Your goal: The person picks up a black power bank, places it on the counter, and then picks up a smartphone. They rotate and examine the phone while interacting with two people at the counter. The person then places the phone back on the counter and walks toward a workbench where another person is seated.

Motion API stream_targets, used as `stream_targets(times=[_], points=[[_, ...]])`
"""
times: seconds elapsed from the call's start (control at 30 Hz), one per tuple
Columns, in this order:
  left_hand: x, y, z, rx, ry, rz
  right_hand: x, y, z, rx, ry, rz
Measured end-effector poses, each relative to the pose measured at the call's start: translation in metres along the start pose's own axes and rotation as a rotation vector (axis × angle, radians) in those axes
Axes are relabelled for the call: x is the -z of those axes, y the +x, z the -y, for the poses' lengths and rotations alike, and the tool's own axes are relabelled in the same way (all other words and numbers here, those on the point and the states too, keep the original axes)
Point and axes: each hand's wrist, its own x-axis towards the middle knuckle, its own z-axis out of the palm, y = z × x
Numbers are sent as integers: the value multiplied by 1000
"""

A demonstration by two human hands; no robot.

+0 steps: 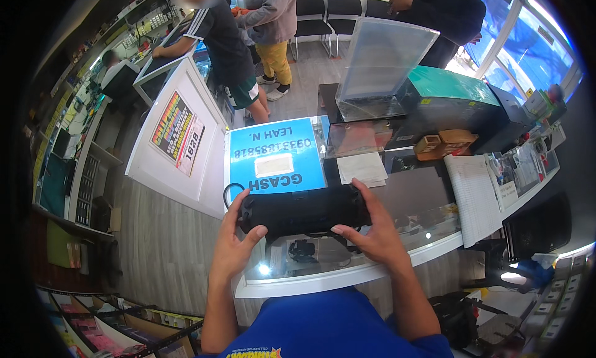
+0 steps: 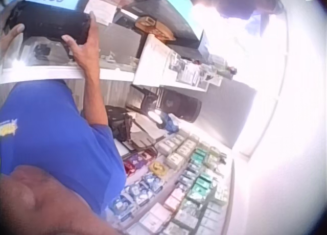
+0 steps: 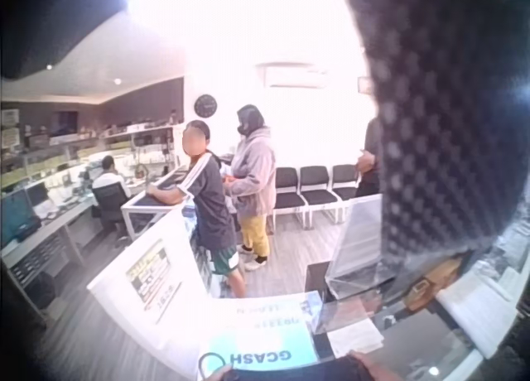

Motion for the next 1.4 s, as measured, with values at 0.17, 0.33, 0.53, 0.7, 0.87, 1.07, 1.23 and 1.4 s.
stream_targets(times=[0.17,0.33,0.53,0.7,0.87,1.07,1.23,1.4], points=[[-5,-1,4,-8,32,-54,1,0,0,12,-93,-15],[-4,0,2,22,-1,-41,17,7,8,11,-196,35],[-4,1,2,14,50,-37,27,11,13,107,-242,9],[-4,6,2,-1,57,-29,30,11,5,104,-78,-96],[-4,9,3,38,-46,-27,35,27,9,278,-146,-146],[1,16,10,-3,39,-36,30,48,34,61,-171,-121],[5,13,13,-59,86,-32,20,52,30,155,-187,-138],[1,10,15,-55,12,-39,18,48,29,202,-164,-228]])
